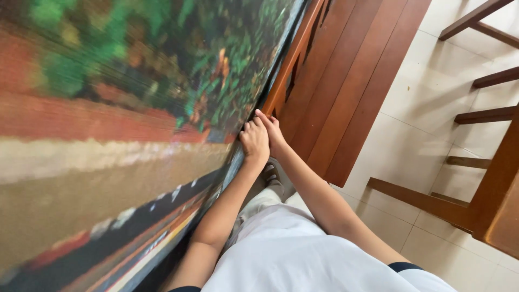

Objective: Organizing and arranging wooden chairs around dining tables in a restaurant.

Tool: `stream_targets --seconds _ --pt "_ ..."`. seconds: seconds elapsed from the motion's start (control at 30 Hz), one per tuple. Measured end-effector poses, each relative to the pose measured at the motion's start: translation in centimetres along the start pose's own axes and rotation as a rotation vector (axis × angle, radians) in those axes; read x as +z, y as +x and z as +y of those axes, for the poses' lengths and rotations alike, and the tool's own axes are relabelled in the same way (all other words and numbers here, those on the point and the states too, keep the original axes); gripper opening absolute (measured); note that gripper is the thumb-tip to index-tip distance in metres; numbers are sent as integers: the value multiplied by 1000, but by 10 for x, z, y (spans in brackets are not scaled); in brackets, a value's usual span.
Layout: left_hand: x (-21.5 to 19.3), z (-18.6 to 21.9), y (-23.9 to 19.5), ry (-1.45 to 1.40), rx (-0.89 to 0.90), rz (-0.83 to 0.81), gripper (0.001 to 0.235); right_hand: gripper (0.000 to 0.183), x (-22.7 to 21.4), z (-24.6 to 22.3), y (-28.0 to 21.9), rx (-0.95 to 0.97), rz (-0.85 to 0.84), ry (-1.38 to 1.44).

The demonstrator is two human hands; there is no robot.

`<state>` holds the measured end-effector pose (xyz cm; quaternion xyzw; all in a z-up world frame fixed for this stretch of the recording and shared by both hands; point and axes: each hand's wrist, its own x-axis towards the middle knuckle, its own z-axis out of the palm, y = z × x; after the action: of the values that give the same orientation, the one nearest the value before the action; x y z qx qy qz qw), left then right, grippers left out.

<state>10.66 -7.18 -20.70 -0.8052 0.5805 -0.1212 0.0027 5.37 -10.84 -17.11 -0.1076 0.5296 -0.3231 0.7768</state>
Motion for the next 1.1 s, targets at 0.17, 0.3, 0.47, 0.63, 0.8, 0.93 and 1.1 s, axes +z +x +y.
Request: stream_targets --seconds 0.17,0.3,0.47,0.63,0.8,0.93,1.1 --pt "-1 -4 -2 -2 -6 -71 7 40 -7 -3 -13 95 -265 188" --pt "-12 -7 5 -100 5 -141 10 27 -24 11 15 78 -238 142" --pt "-53 0 -8 -353 -36 -186 18 25 -43 8 6 61 -201 97" --pt "-77 12 -16 -568 -47 -285 40 24 -57 -5 -15 73 -194 103" --pt "-77 30 -31 -588 -23 -337 47 27 -90 -7 -16 65 -136 -11" --pt "-82 52 -42 -577 -10 -355 51 29 -116 -13 -25 49 -153 -54" --pt "-90 84 -55 -567 -24 -397 54 30 -144 -29 -39 53 -118 -141"
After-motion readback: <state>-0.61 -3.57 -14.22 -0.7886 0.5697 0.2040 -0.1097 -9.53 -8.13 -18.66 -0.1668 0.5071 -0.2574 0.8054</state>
